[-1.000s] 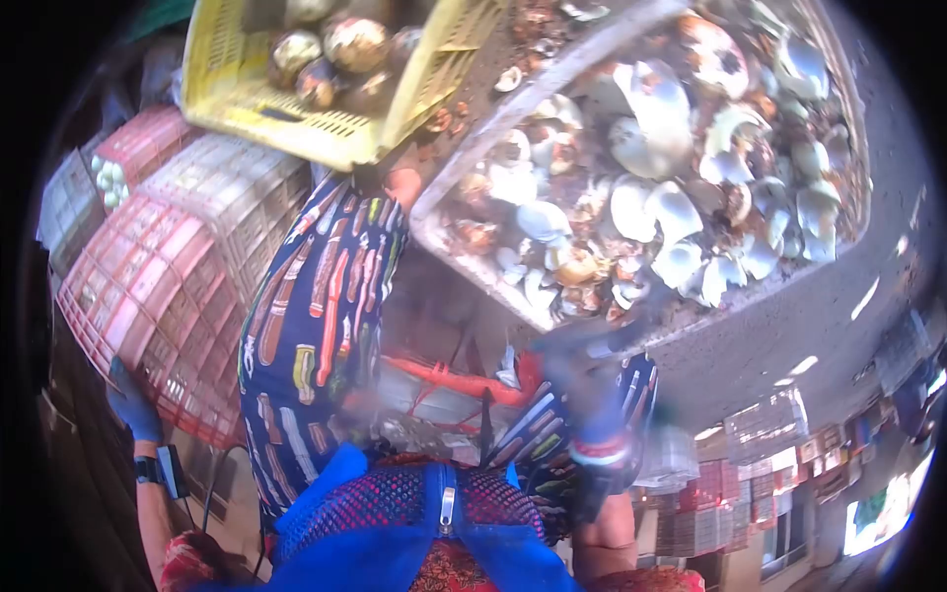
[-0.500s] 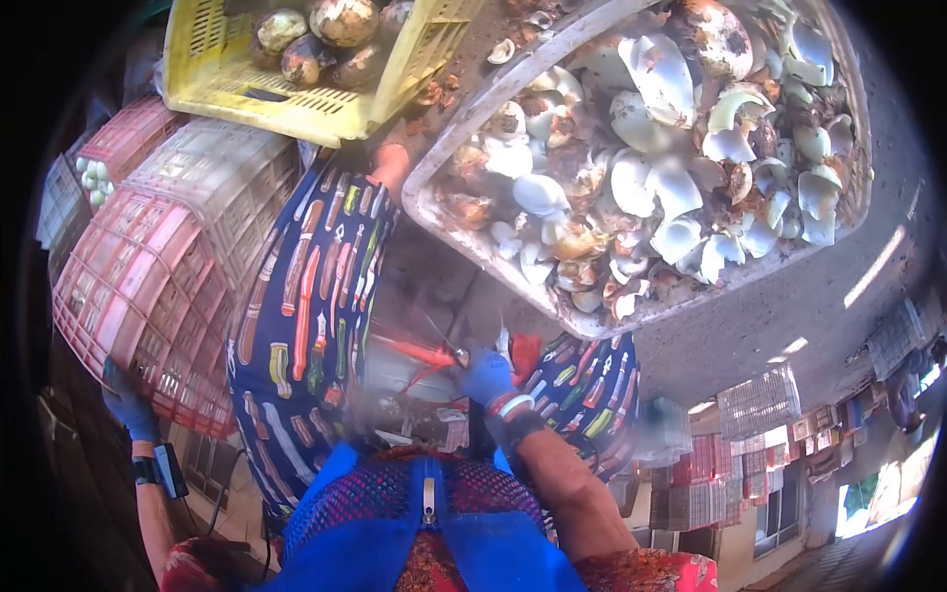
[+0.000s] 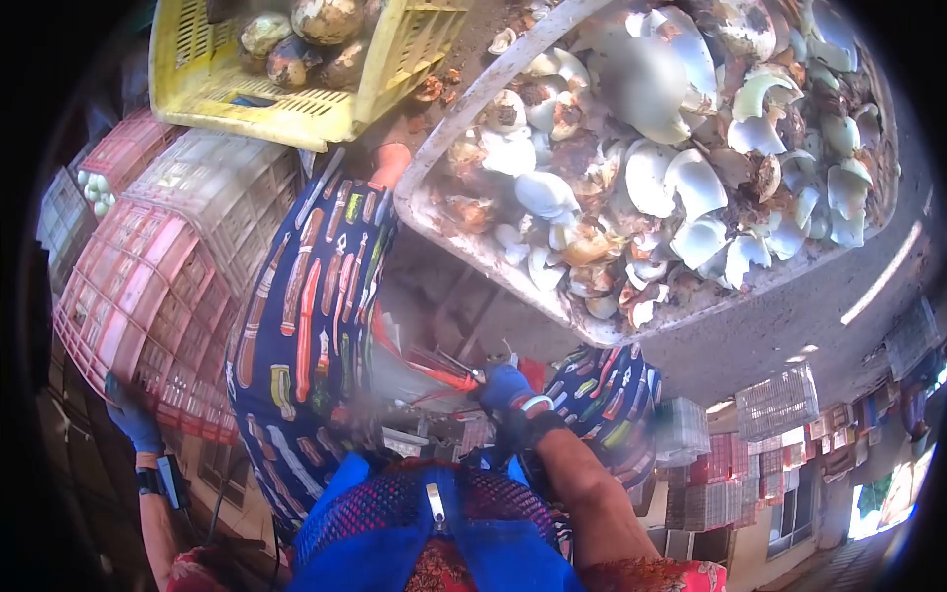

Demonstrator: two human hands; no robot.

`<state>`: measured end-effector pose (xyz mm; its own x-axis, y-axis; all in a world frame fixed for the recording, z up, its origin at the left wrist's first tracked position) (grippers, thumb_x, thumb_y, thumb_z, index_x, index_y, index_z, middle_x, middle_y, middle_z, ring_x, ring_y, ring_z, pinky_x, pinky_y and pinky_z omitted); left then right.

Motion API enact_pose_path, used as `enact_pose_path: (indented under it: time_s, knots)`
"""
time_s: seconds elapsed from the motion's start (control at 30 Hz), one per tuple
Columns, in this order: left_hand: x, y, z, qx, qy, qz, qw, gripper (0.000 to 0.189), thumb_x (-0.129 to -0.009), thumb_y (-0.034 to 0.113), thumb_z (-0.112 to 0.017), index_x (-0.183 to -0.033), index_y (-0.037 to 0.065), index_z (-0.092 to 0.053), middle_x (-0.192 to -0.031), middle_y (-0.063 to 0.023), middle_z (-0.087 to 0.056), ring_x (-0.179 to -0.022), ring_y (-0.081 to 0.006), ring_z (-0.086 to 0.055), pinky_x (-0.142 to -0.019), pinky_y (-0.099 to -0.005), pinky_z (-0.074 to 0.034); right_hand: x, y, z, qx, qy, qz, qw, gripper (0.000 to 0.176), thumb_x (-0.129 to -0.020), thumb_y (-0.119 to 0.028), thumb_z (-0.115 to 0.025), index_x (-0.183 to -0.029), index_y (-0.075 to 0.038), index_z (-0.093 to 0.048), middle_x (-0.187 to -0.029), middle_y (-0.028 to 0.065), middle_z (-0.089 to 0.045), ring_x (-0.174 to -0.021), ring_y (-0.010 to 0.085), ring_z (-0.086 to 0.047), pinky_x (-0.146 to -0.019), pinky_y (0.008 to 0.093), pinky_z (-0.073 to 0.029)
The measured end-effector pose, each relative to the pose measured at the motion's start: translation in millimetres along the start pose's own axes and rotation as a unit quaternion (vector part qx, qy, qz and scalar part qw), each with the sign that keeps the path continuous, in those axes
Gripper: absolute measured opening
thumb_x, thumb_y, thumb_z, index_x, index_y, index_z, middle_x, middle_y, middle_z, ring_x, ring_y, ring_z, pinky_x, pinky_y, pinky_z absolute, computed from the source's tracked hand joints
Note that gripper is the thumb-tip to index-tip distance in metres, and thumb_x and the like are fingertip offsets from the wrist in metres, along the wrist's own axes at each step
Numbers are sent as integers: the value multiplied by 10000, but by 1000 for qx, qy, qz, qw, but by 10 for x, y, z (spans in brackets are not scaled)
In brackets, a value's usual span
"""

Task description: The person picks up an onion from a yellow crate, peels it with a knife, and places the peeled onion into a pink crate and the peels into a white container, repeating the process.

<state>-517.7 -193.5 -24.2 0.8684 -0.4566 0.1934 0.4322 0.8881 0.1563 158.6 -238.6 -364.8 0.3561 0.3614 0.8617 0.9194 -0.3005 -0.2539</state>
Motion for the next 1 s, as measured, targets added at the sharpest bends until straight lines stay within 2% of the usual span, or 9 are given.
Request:
enact_pose_path:
  time_s: [0.23,0.37,0.5,0.53,0.6,0.7,0.73,0.8,1.0]
  knots:
    - [-40,89,-22,-3,9,-4,1000,439,-1048,336,-484,-1202,-50,-626,-922,-19,-586,-837,-131,-537,-756,-313,-456,102,-108,107,61,-9,34,998,410,-771,-339,-747,-1077,-71,-697,-1049,217,-700,-1004,393,-664,-873,446,-518]
    - [-48,147,-43,-17,26,-40,999,450,-1047,352,-484,-1155,-63,-617,-988,-93,-639,-910,-209,-600,-798,-366,-476,25,5,91,55,36,42,997,411,-770,-347,-742,-1087,-90,-690,-1060,207,-700,-1007,398,-660,-866,450,-523]
    - [343,1126,-302,-257,138,-99,951,522,-1031,398,-514,-1259,-71,-546,-1144,-232,-643,-1043,-355,-621,-913,-424,-482,29,158,4,12,33,31,999,470,-791,-355,-736,-1170,-95,-639,-1067,207,-696,-1000,390,-665,-837,449,-526]
    - [474,1181,-322,-328,181,-142,916,604,-1010,424,-546,-1342,-75,-475,-1250,-270,-591,-1110,-422,-581,-975,-465,-465,79,176,5,-30,61,32,997,460,-797,-353,-734,-1164,-92,-637,-1061,204,-696,-988,382,-670,-829,443,-526]
    - [1206,1959,-793,-389,167,-407,809,593,-1003,378,-562,-1365,-79,-456,-1354,-260,-528,-1194,-436,-540,-1046,-506,-419,97,203,41,-88,88,34,992,452,-807,-345,-733,-1164,-88,-630,-1050,197,-696,-963,363,-678,-814,432,-526]
    - [2068,1538,-1414,-324,-129,-384,855,535,-1002,293,-530,-1410,-43,-448,-1440,-265,-457,-1320,-446,-449,-1137,-539,-315,116,361,-48,-140,56,4,989,470,-815,-331,-738,-1195,-86,-610,-1030,185,-694,-931,334,-682,-798,414,-525]
    - [2255,1377,-1767,-265,-288,-303,869,567,-972,261,-550,-1449,-18,-422,-1461,-251,-446,-1337,-434,-440,-1135,-526,-319,51,473,-96,-162,38,-18,986,487,-815,-328,-741,-1214,-87,-600,-1023,183,-694,-925,326,-681,-795,409,-524]
    - [2567,1354,-2314,-175,-455,-173,856,558,-970,258,-551,-1440,-16,-430,-1450,-251,-454,-1328,-434,-447,-1127,-523,-326,10,565,-138,-187,20,-33,982,520,-814,-323,-745,-1249,-91,-580,-1017,179,-693,-922,313,-682,-794,405,-524]
    - [3217,1732,-3108,-68,-574,-91,811,529,-962,248,-553,-1413,-10,-455,-1418,-252,-478,-1301,-432,-469,-1105,-513,-347,-6,629,-216,-266,5,10,964,546,-797,-325,-774,-1259,-105,-581,-1029,155,-693,-935,279,-681,-813,398,-523]
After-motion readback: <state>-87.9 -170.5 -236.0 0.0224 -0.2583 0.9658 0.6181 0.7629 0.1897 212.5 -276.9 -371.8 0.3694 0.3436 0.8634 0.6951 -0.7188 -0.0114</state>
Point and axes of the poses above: each hand's wrist, its own x-axis away from the middle knuckle, its own z-axis out of the back of the hand, y = z × x, the point moved 7 cm from there along -x, towards the middle knuckle
